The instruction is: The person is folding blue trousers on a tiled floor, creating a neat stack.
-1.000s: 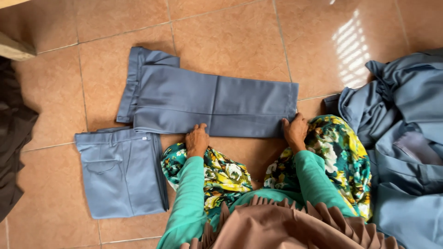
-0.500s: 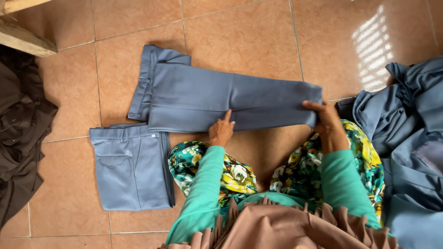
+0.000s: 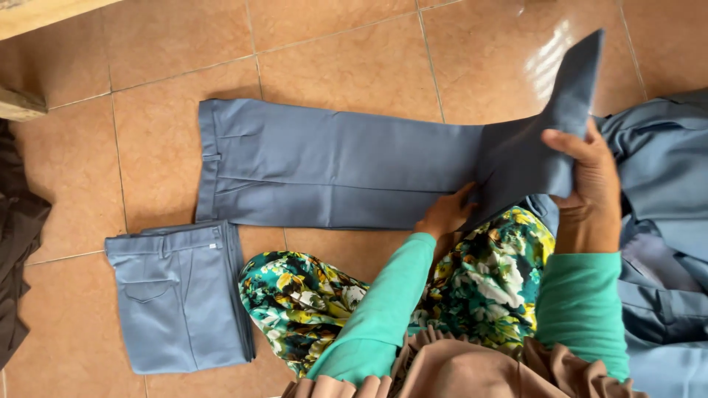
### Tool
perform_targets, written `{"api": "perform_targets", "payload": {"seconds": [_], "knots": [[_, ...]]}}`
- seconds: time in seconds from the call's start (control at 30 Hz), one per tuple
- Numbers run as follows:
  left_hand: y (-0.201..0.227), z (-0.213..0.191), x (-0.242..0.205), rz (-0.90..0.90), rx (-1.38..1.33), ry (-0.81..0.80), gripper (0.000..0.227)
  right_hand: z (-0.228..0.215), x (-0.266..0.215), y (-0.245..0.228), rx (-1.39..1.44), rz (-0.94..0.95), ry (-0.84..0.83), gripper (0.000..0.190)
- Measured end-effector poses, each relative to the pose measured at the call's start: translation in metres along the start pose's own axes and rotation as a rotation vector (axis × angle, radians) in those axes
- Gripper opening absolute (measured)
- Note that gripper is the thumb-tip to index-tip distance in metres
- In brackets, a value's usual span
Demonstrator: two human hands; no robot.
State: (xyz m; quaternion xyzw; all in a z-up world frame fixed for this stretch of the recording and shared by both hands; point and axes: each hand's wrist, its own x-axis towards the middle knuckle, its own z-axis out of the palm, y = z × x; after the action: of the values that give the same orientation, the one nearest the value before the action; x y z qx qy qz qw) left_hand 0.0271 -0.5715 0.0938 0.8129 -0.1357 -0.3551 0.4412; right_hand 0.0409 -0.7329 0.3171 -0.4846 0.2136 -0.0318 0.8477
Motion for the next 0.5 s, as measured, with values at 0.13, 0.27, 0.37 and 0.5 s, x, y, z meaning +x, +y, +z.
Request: {"api": "perform_targets", "payload": {"seconds": [0.13,0.27,0.37,0.5], "knots": [[-0.097,-0.01,0.016,-0.048,-0.191,0.157,0.067,0.037,0.019,0.06,-0.225,0.076,0.016,0.062],[-0.185,-0.064,-0.011,-0.189,-1.198,0.365,0.062,0.088,0.014,0.142,-0.307,0.149,-0.292,0.082],[-0.179,-0.116,-0.072,-0.405,-1.348,0.64,0.08,0.092,0.013,0.185,-0.417,0.221,-0.387,0.082],[-0.238,-0.114,-0.062,-0.486,-0.963,0.87,0.063,0.018,0.051,0.242,-0.712,0.131,-0.228,0.062]]}}
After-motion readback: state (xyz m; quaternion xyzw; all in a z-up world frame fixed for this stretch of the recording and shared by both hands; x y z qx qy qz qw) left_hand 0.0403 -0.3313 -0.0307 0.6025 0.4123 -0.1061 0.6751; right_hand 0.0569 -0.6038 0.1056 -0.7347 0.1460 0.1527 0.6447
